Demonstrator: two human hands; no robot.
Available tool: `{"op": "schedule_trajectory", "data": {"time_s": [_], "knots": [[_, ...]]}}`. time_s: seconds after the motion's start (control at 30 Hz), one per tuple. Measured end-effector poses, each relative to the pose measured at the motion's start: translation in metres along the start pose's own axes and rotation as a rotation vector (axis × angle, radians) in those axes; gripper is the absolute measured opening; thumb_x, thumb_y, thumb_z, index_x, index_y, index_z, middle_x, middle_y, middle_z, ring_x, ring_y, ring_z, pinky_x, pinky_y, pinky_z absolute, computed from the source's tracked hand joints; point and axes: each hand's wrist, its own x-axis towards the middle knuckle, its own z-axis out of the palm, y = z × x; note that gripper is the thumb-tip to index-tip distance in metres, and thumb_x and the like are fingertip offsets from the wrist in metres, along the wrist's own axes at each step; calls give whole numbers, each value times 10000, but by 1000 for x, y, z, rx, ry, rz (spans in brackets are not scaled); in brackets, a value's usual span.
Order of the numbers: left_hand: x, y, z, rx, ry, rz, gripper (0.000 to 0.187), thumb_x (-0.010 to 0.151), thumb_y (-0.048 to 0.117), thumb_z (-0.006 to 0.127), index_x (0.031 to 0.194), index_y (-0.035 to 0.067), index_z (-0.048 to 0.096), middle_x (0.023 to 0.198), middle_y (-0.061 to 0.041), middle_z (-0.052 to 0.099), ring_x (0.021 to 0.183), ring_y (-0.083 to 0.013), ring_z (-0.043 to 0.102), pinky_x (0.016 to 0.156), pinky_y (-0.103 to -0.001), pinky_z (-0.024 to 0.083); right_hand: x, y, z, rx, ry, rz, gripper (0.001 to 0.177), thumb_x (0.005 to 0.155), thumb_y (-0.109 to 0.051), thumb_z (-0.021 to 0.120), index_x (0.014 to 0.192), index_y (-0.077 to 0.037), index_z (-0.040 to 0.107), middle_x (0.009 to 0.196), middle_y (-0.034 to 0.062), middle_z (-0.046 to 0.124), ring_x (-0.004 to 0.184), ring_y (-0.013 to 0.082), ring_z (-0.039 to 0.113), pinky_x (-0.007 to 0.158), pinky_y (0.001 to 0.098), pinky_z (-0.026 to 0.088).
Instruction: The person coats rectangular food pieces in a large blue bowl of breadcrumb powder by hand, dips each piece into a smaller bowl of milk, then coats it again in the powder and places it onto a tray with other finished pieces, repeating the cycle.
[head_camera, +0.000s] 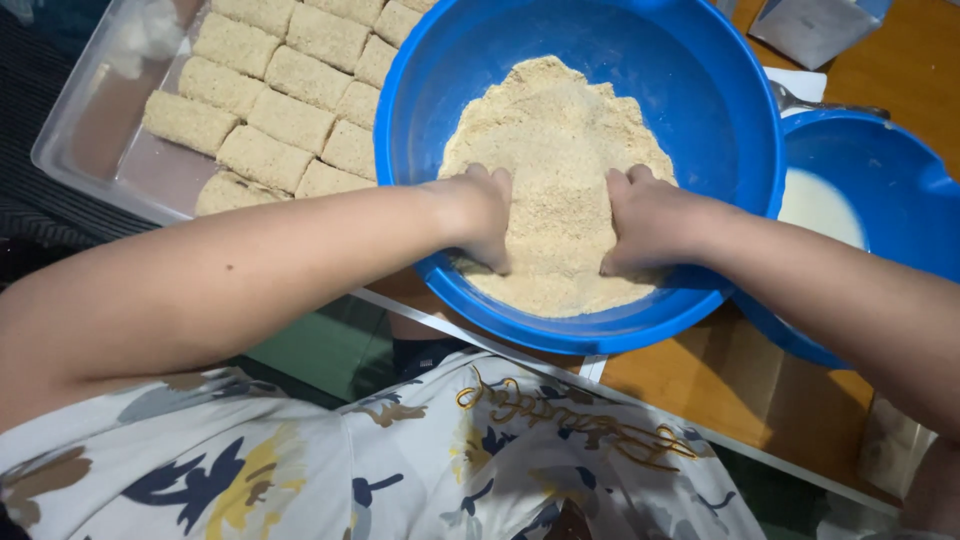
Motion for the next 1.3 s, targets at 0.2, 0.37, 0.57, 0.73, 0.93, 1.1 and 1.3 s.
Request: {"op": "schedule_trajectory", "data": {"time_s": [0.2,0.37,0.57,0.73,0.93,1.1,1.3], "knots": [[33,-11,11,72,36,65,782,698,389,874,1308,-26,616,1145,-241,736,1077,-374,716,950,-429,572,37,31,14,-47,20,-24,688,730,-213,801,1351,-20,577,1141,278,701,1070,427,697,930,464,582],[1,-3,-19,149,57,67,469,736,345,885,1057,14,797,1059,-203,741,997,-353,725,911,-439,570,22,31,-18,23,52,28,601,772,-154,756,1356,-104,626,1038,204,748,963,365,740,841,464,597],[-11,3,-32,-296,517,241,289,916,176,654,1131,-18,653,1046,-273,717,1020,-417,702,906,-473,550,-17,2,-48,519,289,3,374,904,-135,664,1267,-45,661,971,180,751,851,288,730,732,422,572],[7,4,-25,-840,669,465,432,1018,305,480,1272,-37,550,1241,-269,661,1197,-381,635,1043,-460,471,-7,9,-28,808,385,-302,476,947,-177,621,1388,-11,550,1217,160,702,1063,208,674,899,350,537],[8,-1,11,-765,604,440,572,1071,340,342,1464,-71,400,1497,-332,438,1433,-426,398,1211,-467,286,-25,-2,-11,591,390,-351,468,985,-259,618,1319,42,490,1289,231,591,1200,325,585,1042,432,459],[-20,17,31,-331,565,345,843,989,325,471,1545,-165,69,1612,-416,73,1527,-524,71,1248,-504,85,-40,-29,5,129,425,-348,440,912,-262,641,1163,77,514,1167,289,556,1129,448,546,1012,520,438],[-11,26,37,-195,349,312,940,957,337,490,1520,-196,-41,1609,-421,-35,1540,-519,-7,1252,-489,56,-11,-20,35,37,381,-426,615,859,-265,649,1285,126,441,1311,364,474,1260,504,460,1094,520,381]]}}
